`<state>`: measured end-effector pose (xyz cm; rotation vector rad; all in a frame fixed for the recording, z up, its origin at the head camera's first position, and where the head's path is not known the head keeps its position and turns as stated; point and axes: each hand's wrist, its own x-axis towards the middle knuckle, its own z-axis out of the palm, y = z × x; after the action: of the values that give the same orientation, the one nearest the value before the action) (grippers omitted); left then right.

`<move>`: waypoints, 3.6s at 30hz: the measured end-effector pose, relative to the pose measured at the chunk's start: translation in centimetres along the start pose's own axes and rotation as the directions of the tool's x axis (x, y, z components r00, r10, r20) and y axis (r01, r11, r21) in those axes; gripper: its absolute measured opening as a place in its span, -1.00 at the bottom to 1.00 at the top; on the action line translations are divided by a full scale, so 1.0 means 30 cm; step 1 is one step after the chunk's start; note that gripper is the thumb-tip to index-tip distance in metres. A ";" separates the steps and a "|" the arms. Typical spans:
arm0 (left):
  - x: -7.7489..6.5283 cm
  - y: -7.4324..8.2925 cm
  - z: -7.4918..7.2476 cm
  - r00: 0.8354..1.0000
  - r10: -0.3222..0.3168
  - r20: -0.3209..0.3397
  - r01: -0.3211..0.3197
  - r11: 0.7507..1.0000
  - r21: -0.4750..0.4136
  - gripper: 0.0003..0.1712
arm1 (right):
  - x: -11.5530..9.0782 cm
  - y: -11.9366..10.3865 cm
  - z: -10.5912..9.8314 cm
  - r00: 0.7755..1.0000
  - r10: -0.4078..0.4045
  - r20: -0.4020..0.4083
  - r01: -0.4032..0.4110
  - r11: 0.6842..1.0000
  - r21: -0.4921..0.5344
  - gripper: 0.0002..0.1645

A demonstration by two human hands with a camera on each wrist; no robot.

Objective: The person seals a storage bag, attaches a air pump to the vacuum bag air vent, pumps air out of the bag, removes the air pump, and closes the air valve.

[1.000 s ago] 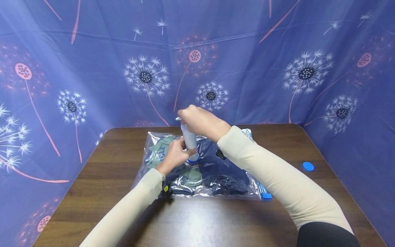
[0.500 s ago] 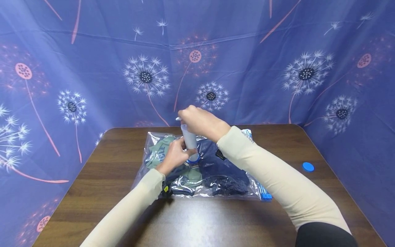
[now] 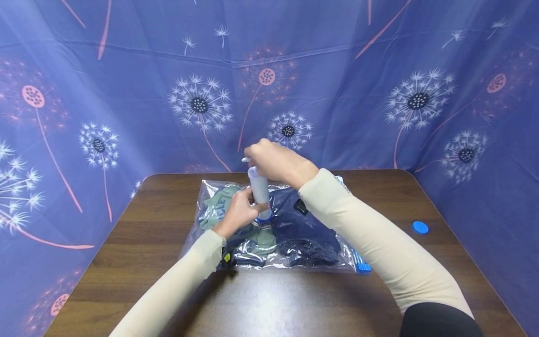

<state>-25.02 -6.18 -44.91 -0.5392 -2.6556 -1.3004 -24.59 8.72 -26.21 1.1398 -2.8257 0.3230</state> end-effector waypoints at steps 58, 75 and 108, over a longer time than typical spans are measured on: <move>0.002 -0.009 -0.005 1.000 0.012 0.006 -0.012 0.999 -0.037 -0.53 | 0.018 -0.004 0.058 0.998 0.054 -0.037 -0.054 0.998 0.017 -0.81; 0.002 -0.013 0.000 1.000 0.007 0.000 -0.007 0.997 -0.070 -0.53 | 0.015 -0.013 0.065 0.997 0.049 -0.066 -0.046 0.998 0.041 -0.75; -0.001 -0.011 0.004 1.000 -0.021 -0.002 0.021 0.997 -0.075 -0.52 | 0.013 -0.006 -0.165 0.865 -0.192 -0.464 0.157 0.981 -0.113 -0.70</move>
<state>-25.11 -6.28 -45.24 -0.5200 -2.6263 -1.4101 -24.78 9.43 -21.29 1.1098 -2.2733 0.4170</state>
